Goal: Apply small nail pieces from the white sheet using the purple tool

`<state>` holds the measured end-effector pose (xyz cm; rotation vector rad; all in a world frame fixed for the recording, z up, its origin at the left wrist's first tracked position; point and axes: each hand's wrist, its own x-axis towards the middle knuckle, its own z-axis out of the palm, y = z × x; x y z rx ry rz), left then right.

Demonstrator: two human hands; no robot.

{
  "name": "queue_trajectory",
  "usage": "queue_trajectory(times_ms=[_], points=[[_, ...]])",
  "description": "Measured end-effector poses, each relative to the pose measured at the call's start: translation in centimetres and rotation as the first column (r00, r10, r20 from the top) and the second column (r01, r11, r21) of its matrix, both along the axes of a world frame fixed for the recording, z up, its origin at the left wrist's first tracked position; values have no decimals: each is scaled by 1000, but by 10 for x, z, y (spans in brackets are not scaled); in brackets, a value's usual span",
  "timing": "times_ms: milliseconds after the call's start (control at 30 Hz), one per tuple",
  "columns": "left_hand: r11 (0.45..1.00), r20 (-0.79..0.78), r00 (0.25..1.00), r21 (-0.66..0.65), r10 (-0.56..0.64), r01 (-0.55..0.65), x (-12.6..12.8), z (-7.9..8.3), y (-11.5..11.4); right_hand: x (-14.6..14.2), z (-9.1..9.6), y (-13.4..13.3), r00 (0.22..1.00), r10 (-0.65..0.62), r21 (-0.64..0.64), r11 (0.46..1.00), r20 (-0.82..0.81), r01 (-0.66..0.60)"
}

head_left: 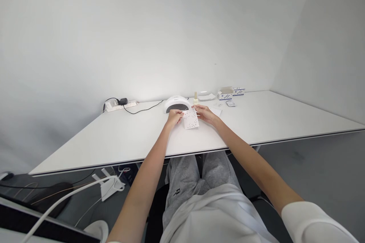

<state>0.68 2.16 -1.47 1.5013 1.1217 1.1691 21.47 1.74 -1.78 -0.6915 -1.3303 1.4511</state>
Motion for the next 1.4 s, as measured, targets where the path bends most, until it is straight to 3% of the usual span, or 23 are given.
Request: queue_trajectory(times_ms=[1400], points=[[1000,8,1000,11,7,-7,-1,-5,7,3,-3,6,997,64,-8,998,-47,-64]])
